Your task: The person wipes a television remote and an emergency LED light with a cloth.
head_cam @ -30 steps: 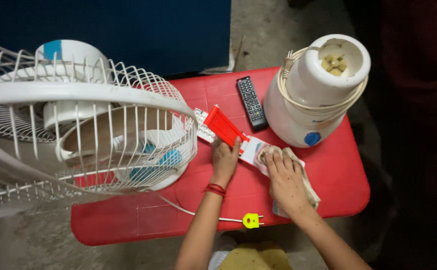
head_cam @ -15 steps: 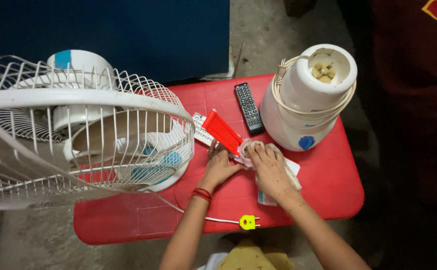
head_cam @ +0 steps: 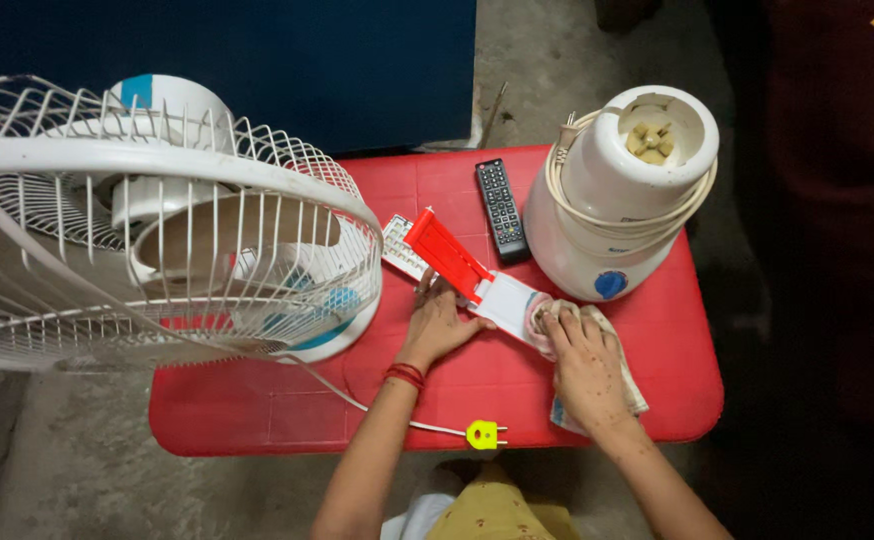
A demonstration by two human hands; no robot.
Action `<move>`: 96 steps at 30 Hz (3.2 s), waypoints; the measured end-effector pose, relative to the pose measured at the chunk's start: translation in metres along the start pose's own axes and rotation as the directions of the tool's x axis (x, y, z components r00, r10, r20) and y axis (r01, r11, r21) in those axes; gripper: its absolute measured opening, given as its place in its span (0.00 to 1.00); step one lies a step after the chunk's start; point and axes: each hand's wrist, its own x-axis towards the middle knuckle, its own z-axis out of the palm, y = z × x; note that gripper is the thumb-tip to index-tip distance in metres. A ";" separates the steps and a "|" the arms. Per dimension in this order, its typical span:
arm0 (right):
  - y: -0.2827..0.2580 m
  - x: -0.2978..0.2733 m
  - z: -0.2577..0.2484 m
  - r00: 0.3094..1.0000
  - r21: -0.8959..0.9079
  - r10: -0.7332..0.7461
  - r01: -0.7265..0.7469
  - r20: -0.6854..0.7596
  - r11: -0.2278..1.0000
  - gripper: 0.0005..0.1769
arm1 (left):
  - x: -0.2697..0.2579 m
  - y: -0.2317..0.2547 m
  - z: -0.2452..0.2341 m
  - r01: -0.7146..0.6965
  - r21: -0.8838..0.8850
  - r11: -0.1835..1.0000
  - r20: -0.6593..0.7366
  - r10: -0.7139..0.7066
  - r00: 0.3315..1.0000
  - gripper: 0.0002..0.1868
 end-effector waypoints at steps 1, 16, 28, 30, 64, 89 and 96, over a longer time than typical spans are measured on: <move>0.001 -0.002 0.000 1.000 -0.004 0.011 -0.011 -0.006 1.000 0.38 | 0.000 0.002 -0.001 -0.016 0.009 1.000 -0.032 0.017 0.999 0.48; 0.027 -0.030 0.011 0.996 0.315 -0.068 0.080 -0.050 0.946 0.37 | -0.003 -0.024 0.029 -0.093 0.147 0.985 -0.213 0.123 0.969 0.52; 0.056 -0.004 0.008 0.984 0.228 -0.152 0.169 -0.091 0.959 0.37 | 0.004 -0.015 0.016 -0.156 0.153 0.976 -0.184 0.184 0.966 0.51; 0.052 -0.016 0.008 0.986 0.223 -0.149 0.162 -0.072 0.961 0.41 | 0.000 -0.015 0.017 -0.097 0.138 0.986 -0.116 0.113 0.987 0.47; 0.003 -0.022 0.017 0.988 0.213 -0.156 0.157 -0.020 0.964 0.36 | 0.002 -0.017 0.013 -0.130 0.023 0.991 -0.083 0.131 0.988 0.50; 0.013 -0.018 0.016 0.989 0.205 -0.133 0.118 0.060 0.972 0.36 | 0.003 -0.007 0.004 -0.145 0.090 0.985 -0.162 0.158 0.974 0.44; 0.020 -0.024 0.000 0.989 0.419 0.140 -0.149 0.052 0.896 0.35 | 0.002 0.001 -0.009 -0.059 -0.022 0.998 0.008 0.060 0.998 0.43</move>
